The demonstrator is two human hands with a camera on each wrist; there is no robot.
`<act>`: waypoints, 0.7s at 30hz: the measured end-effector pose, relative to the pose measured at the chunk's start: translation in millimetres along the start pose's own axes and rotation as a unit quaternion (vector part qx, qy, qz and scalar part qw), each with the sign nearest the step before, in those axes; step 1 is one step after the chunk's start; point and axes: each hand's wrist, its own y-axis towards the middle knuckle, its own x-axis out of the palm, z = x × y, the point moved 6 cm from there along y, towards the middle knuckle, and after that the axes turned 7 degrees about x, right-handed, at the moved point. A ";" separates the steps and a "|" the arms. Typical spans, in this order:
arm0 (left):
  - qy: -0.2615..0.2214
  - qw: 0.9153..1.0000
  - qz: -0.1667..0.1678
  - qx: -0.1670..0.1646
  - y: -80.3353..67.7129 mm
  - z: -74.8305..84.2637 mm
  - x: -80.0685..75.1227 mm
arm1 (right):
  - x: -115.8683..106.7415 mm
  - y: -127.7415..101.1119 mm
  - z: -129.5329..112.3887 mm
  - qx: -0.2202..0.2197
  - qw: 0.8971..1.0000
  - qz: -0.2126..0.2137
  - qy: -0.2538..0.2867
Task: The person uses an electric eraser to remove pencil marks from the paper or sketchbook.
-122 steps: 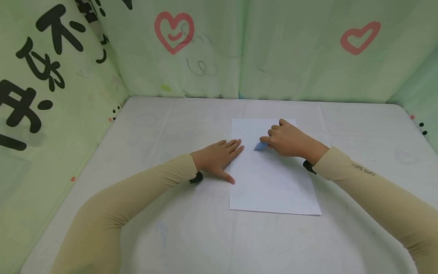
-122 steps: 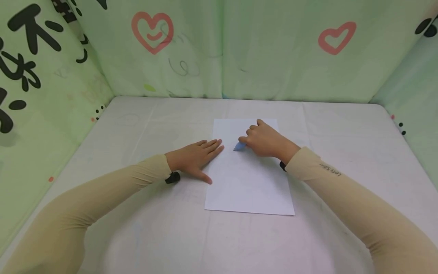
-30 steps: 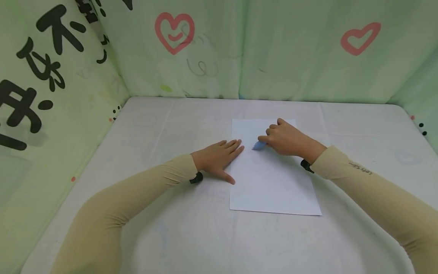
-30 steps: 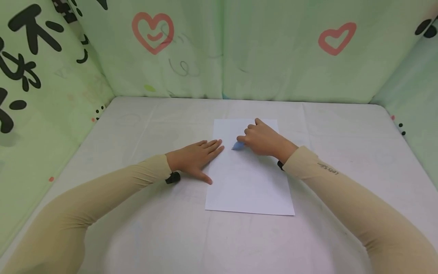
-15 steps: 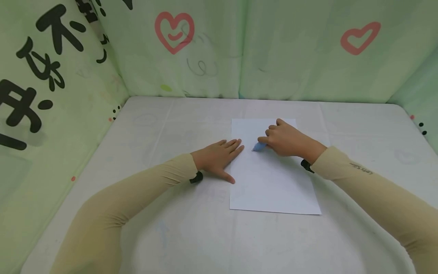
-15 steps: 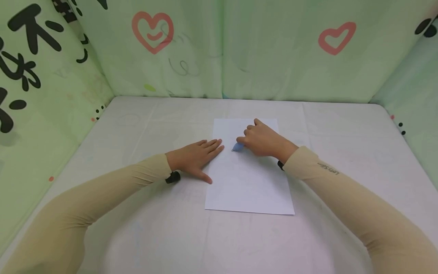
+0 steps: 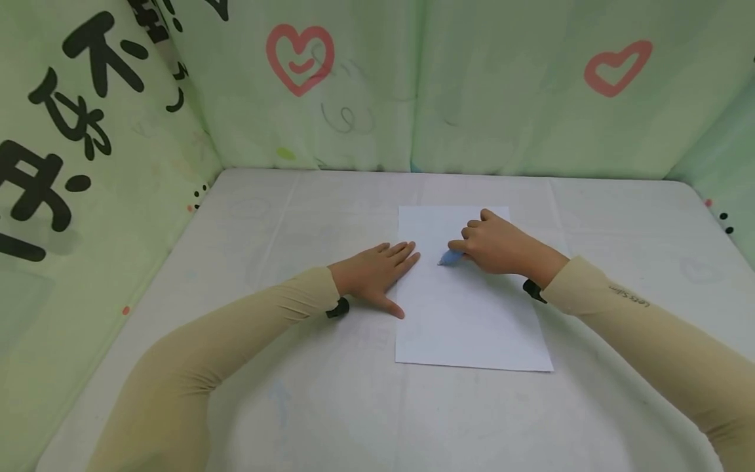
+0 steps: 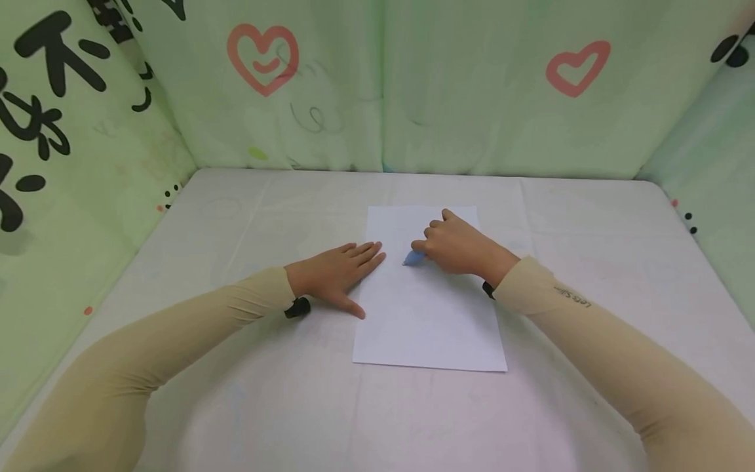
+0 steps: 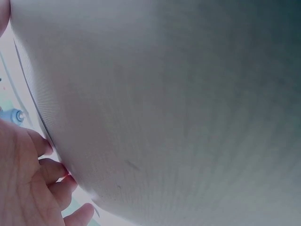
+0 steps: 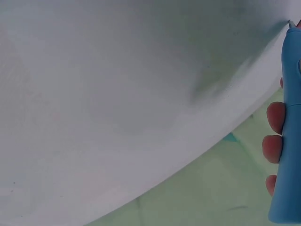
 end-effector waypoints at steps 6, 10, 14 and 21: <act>0.006 1.000 -0.001 0.000 -0.7 0.9 -0.5 | 0.1 -12.1 12.6 0.032 0.999 0.020 0.024; 0.005 1.000 0.003 0.004 1.5 1.6 -2.4 | -0.7 -26.9 33.6 0.132 0.980 -0.060 0.137; -0.002 1.000 0.003 0.003 3.0 1.1 -2.9 | 6.2 -57.9 66.3 0.266 0.917 -0.154 0.253; -0.033 0.999 0.000 -0.006 -0.1 -0.9 -0.7 | 23.7 -129.4 107.7 0.379 0.857 -0.203 0.283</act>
